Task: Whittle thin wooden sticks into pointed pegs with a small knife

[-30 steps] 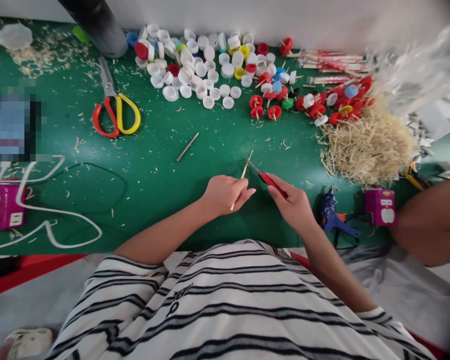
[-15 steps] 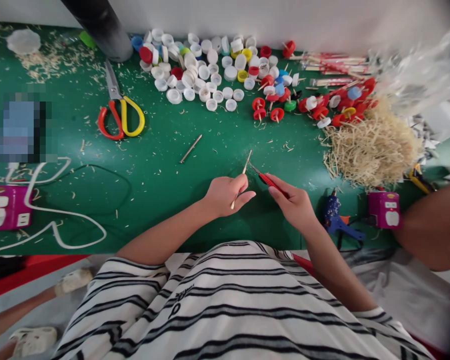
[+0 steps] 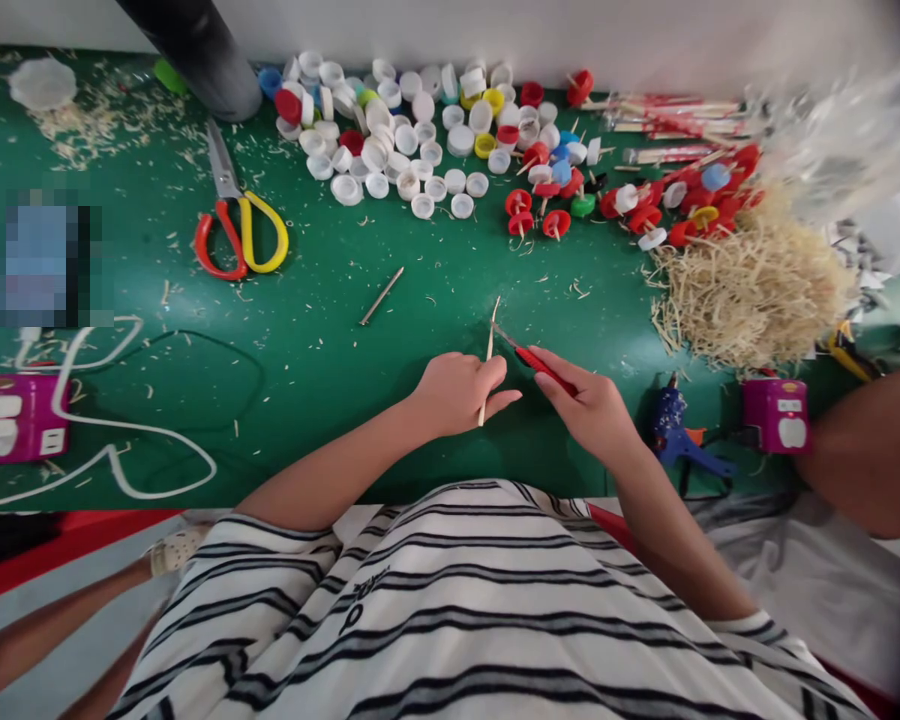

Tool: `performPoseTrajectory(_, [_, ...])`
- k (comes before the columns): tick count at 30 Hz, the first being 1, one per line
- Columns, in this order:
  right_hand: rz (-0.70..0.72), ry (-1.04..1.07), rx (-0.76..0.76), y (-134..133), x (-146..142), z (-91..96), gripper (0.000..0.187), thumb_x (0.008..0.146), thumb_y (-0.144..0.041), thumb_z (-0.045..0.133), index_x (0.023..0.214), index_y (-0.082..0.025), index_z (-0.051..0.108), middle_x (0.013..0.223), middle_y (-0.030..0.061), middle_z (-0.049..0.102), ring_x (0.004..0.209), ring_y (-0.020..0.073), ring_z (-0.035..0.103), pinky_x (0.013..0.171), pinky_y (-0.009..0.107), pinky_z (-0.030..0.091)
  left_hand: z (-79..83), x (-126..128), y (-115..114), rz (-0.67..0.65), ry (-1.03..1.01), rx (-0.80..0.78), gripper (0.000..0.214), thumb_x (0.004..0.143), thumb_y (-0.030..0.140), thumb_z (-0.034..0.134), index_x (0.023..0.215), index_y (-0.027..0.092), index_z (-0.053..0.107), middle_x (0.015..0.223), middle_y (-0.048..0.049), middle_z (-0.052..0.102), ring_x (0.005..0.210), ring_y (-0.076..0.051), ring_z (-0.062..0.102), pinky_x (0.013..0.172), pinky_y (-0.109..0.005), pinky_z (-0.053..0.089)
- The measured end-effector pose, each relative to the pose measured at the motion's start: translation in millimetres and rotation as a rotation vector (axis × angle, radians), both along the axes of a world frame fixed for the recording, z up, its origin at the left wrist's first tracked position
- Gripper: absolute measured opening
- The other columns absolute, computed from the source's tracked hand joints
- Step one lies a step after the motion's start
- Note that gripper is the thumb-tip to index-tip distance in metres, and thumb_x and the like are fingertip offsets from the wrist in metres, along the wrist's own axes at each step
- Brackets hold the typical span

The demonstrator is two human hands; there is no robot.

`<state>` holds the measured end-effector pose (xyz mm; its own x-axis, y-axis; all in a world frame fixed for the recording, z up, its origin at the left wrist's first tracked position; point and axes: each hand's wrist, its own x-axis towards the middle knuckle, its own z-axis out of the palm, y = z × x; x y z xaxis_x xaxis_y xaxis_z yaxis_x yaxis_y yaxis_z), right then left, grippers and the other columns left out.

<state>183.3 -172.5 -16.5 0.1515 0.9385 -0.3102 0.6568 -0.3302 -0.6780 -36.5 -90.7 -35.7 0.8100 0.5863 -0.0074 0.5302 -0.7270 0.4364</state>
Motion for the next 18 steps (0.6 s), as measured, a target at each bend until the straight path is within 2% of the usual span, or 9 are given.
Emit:
performPoseTrajectory(4, [0.035,-0.052,0.021,-3,7,5.9,0.051,0.098,-0.055,0.056,0.143,-0.035,0.066,0.136,0.0009,0.071,0.123,0.0291,0.068,0.106,0.045,0.054,2.1,1,-4,-0.062,0.072,0.141,0.039,0.107,0.037,0.029,0.103,0.016,0.062,0.076,-0.0078,0.071,0.076,-0.025,0.072,0.063,-0.035,0.035])
performPoseTrajectory(8, [0.042,-0.078,0.042,-5,11,8.9,0.052,0.098,-0.055,0.056,0.144,-0.033,0.066,0.132,0.0028,0.073,0.122,0.0292,0.069,0.103,0.044,0.056,4.5,2,-6,-0.051,0.074,0.115,0.031,0.106,0.029,0.034,0.109,0.014,0.062,0.078,-0.0072,0.073,0.08,-0.024,0.073,0.067,-0.036,0.038])
performPoseTrajectory(14, [0.026,-0.083,0.006,-6,10,5.8,0.051,0.099,-0.057,0.054,0.142,-0.034,0.067,0.134,0.0015,0.073,0.115,0.0271,0.072,0.099,0.042,0.057,5.0,4,-6,-0.062,0.081,0.147,0.039,0.106,0.035,0.033,0.098,0.014,0.066,0.078,-0.0104,0.073,0.079,-0.025,0.072,0.064,-0.036,0.036])
performPoseTrajectory(18, [0.038,-0.231,-0.067,0,5,14.6,0.049,0.099,-0.057,0.051,0.142,-0.039,0.066,0.126,0.0005,0.076,0.103,0.0269,0.075,0.085,0.039,0.059,3.7,6,-6,-0.072,0.084,0.142,0.041,0.106,0.034,0.033,0.094,0.015,0.067,0.077,-0.0103,0.074,0.079,-0.026,0.073,0.063,-0.036,0.036])
